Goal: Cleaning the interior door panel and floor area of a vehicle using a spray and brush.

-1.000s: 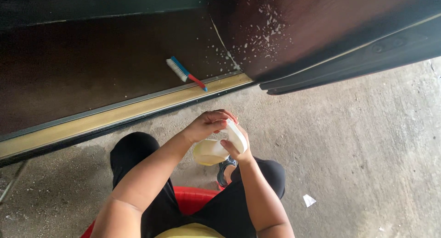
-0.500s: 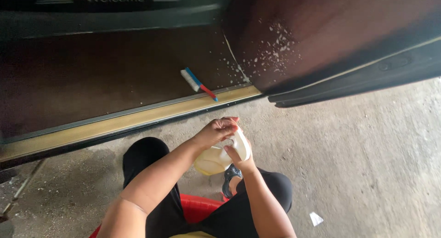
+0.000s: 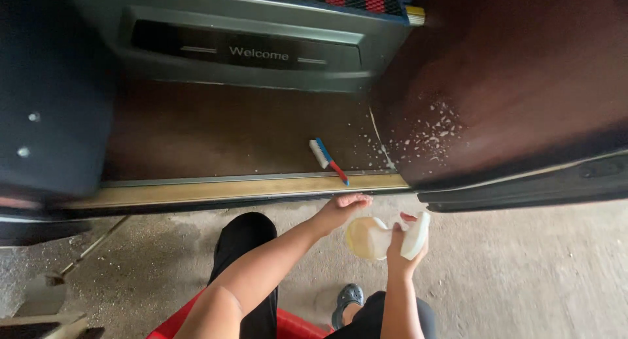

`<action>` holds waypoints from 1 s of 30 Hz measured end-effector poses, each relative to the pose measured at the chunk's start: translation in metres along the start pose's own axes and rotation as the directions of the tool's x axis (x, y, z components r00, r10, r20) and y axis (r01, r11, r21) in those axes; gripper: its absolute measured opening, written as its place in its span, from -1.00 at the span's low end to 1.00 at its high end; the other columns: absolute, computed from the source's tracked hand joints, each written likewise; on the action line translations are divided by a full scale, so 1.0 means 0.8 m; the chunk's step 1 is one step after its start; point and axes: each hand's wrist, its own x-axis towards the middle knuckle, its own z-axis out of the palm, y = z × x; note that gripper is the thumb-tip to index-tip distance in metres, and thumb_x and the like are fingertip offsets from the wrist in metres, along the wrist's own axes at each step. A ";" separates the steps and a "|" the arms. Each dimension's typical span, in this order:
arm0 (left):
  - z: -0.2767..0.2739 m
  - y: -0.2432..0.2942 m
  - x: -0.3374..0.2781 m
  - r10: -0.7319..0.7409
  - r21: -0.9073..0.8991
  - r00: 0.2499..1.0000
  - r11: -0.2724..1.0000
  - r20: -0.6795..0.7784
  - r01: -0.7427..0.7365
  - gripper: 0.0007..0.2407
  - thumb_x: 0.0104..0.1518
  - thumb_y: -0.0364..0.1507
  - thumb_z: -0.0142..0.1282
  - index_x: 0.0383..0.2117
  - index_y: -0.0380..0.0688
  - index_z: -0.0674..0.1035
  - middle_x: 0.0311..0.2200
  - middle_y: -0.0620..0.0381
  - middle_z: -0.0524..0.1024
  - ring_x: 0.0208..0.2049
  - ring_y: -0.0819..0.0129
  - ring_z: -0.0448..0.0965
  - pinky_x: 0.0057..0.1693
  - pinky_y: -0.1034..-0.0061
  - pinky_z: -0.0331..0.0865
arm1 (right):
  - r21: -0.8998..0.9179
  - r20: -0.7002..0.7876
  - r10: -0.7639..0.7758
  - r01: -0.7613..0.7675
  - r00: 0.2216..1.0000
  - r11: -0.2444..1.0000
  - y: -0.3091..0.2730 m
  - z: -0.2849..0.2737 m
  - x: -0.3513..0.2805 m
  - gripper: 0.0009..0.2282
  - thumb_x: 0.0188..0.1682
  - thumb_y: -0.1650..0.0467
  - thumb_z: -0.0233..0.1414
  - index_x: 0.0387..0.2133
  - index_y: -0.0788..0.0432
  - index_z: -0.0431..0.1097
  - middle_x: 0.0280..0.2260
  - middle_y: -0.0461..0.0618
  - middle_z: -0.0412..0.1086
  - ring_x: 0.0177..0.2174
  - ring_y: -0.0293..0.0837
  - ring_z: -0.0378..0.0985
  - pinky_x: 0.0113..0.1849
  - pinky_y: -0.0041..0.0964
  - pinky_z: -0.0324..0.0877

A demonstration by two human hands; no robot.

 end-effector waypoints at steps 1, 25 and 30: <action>-0.002 0.012 -0.002 0.000 0.002 1.000 1.000 0.006 0.000 -0.72 0.32 -0.31 0.09 0.01 -0.23 0.62 0.00 0.14 0.62 0.09 0.47 0.53 0.27 0.49 0.33 | -0.001 -0.006 0.000 0.000 1.000 1.000 0.015 0.004 0.002 -0.73 -0.12 0.60 0.08 -0.11 0.32 0.38 -0.13 0.09 0.48 -0.10 -0.05 0.54 0.01 -0.18 0.38; -0.003 0.028 -0.026 -0.069 0.047 0.995 0.997 0.071 0.066 -0.61 0.27 -0.31 0.10 0.18 -0.24 0.47 0.11 0.06 0.55 0.17 0.41 0.48 0.31 0.48 0.28 | -0.187 -0.163 -0.009 -0.022 0.987 0.982 -0.038 0.003 -0.003 -0.84 -0.07 0.47 0.15 -0.25 0.23 0.40 -0.28 0.04 0.45 -0.23 0.07 0.50 -0.12 -0.06 0.39; -0.005 0.020 -0.025 -0.080 0.021 0.994 0.997 0.076 0.079 -0.60 0.23 -0.35 0.14 0.18 -0.22 0.46 0.11 0.08 0.54 0.18 0.41 0.48 0.30 0.47 0.30 | -0.339 -0.144 -0.171 0.113 0.975 0.934 -0.054 0.002 0.009 -0.76 -0.10 0.48 0.20 -0.19 0.28 0.38 -0.22 0.11 0.41 -0.16 0.12 0.45 -0.08 -0.01 0.33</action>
